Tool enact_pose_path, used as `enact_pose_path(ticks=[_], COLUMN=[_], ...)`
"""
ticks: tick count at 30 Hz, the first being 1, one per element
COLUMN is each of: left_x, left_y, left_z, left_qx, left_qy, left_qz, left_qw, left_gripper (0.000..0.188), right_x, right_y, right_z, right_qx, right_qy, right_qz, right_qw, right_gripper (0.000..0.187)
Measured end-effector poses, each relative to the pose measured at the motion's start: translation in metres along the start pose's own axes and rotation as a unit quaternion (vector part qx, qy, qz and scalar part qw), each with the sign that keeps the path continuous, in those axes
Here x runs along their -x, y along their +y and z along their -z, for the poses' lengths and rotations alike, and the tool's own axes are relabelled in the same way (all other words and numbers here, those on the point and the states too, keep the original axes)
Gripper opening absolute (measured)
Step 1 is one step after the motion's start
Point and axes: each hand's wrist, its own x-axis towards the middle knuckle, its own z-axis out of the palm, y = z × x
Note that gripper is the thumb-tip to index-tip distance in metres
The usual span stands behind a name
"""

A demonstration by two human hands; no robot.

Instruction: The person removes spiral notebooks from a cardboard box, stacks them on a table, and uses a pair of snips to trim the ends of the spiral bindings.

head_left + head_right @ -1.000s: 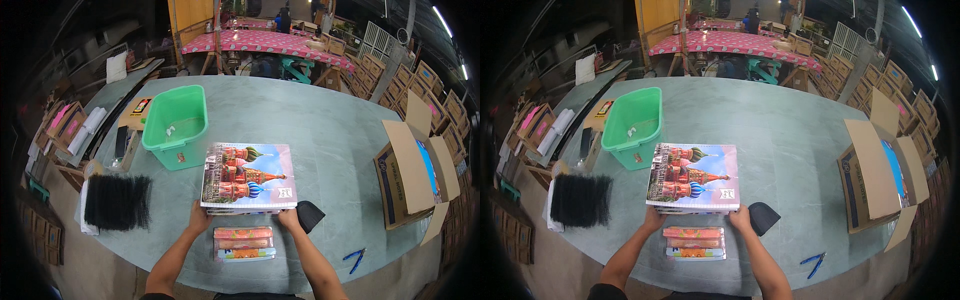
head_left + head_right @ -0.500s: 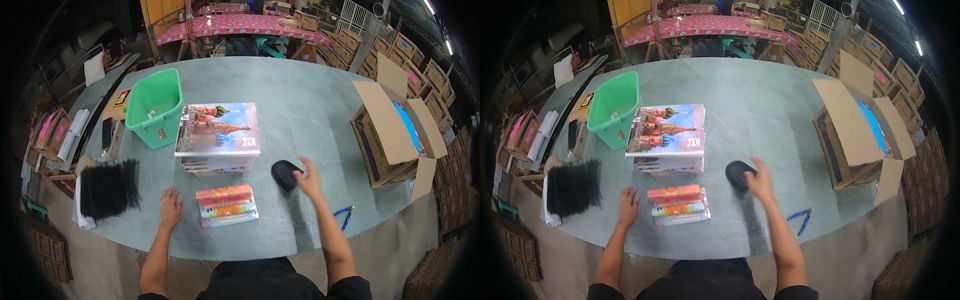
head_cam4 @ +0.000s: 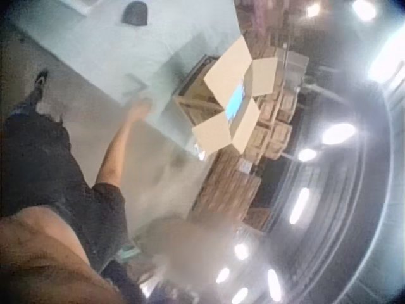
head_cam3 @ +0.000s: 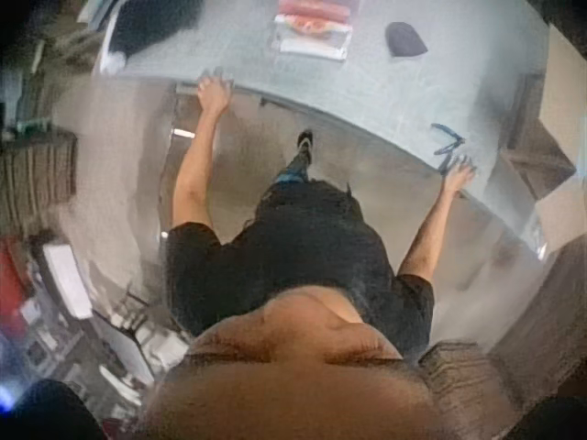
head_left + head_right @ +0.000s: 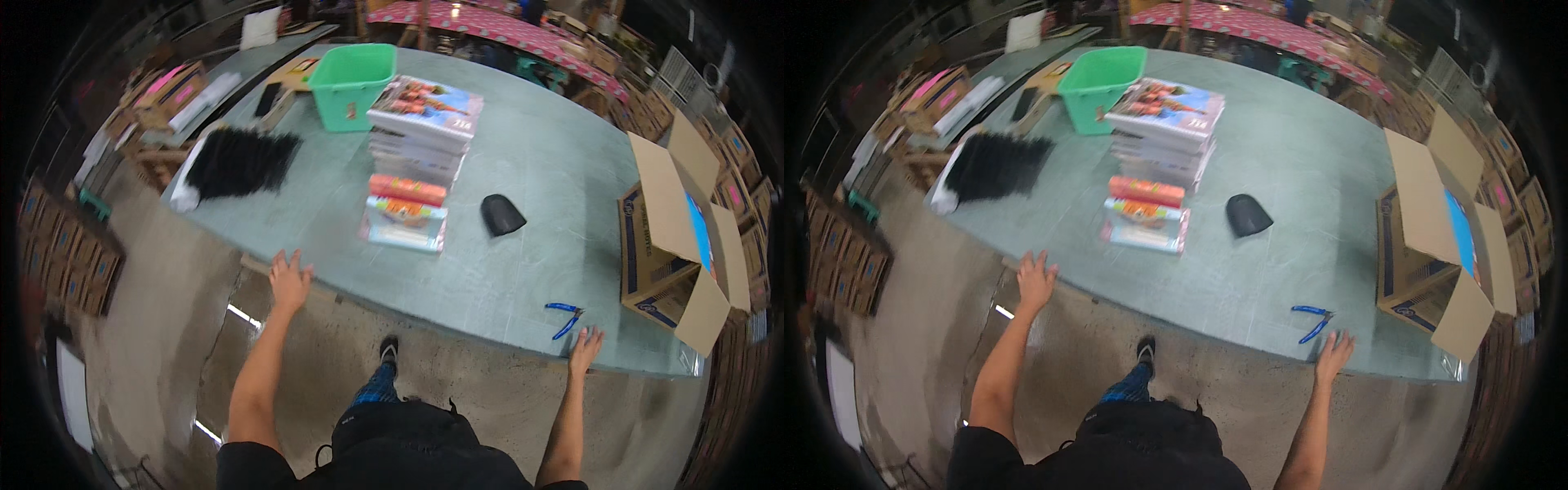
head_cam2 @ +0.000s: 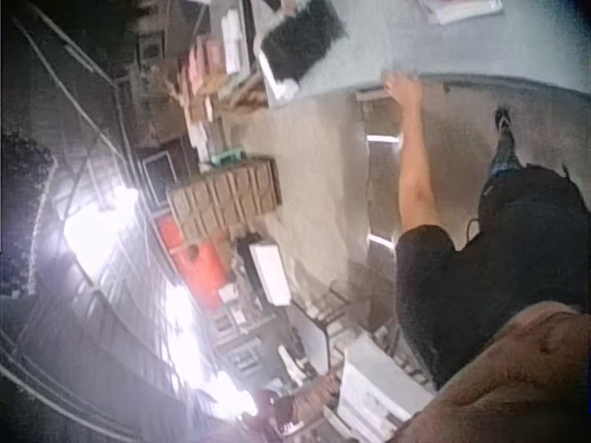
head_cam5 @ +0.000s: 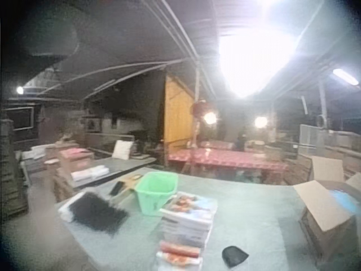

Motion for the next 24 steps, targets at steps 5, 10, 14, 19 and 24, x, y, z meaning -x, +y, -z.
enact_pose_path(ticks=[5, 10, 14, 19, 24], left_x=[0.168, 0.318, 0.418, 0.532, 0.685], left_y=[-0.010, -0.047, -0.089, -0.128, -0.171], left_z=[-0.004, -0.036, -0.054, -0.071, -0.092], left_qx=[-0.004, 0.012, 0.068, 0.150, 0.283], left_qy=[0.069, -0.300, -0.447, -0.381, -0.312], left_qz=[0.008, 0.165, 0.257, 0.276, 0.403], left_qw=[0.998, 0.939, 0.854, 0.869, 0.812], left_gripper=[0.052, 0.054, 0.055, 0.052, 0.053], right_x=[0.051, 0.032, 0.040, 0.113, 0.264], right_y=[0.016, 0.022, -0.026, -0.064, -0.132], right_z=[0.008, 0.065, 0.107, 0.084, 0.037], right_qx=[-0.025, 0.026, -0.043, -0.058, -0.054], right_qy=[0.115, 0.186, 0.242, 0.176, 0.053], right_qz=[0.075, 0.209, 0.240, 0.318, 0.437], right_qw=[0.990, 0.960, 0.939, 0.930, 0.896], right_gripper=[0.051, 0.042, 0.046, 0.045, 0.040])
